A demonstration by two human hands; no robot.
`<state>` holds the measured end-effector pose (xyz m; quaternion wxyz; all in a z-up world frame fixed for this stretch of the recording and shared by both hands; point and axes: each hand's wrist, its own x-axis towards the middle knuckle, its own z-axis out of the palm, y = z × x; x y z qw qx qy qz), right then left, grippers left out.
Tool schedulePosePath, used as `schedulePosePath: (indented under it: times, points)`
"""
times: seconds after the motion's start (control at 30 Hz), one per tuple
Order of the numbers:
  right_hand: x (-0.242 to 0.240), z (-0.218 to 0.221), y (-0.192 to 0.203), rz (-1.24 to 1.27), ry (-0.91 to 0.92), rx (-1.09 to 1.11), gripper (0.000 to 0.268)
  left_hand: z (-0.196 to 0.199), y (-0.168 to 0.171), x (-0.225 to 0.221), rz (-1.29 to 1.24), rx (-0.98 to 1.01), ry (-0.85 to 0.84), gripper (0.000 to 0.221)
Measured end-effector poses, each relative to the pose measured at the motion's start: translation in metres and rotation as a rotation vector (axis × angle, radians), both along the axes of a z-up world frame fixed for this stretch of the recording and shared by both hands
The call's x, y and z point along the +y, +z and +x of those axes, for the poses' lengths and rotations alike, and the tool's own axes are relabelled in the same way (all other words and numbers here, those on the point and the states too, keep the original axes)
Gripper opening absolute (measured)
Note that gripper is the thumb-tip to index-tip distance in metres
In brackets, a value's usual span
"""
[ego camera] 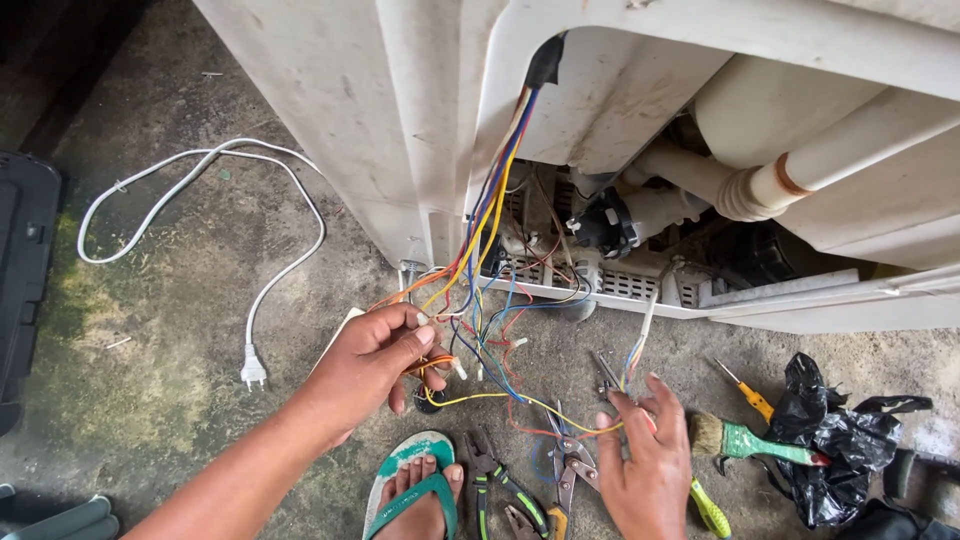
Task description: Connecting and organizing electrical wires inside the back panel of a washing machine.
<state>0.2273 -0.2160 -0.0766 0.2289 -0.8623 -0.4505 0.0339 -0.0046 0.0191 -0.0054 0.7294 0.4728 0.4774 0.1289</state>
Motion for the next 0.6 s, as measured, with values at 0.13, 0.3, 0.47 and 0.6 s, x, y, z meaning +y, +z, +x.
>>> schedulePosePath:
  times: [0.13, 0.3, 0.47, 0.6]
  points:
    - [-0.008, 0.014, 0.002, 0.193, 0.126, -0.148, 0.027, -0.001, 0.002, 0.001, 0.003, -0.001, -0.016, 0.020]
    - [-0.005, 0.019, 0.014, 0.275, 0.204, -0.204, 0.018, -0.001, 0.004, 0.003, -0.021, 0.028, -0.016, 0.018]
    - [0.000, 0.005, 0.012, 0.219, 0.556, -0.119, 0.017, -0.002, -0.008, 0.001, -0.012, -0.003, -0.004, 0.015]
    - [0.012, -0.005, -0.018, 0.004, 0.538, -0.031, 0.034, 0.002, -0.006, -0.003, -0.015, 0.005, -0.014, 0.015]
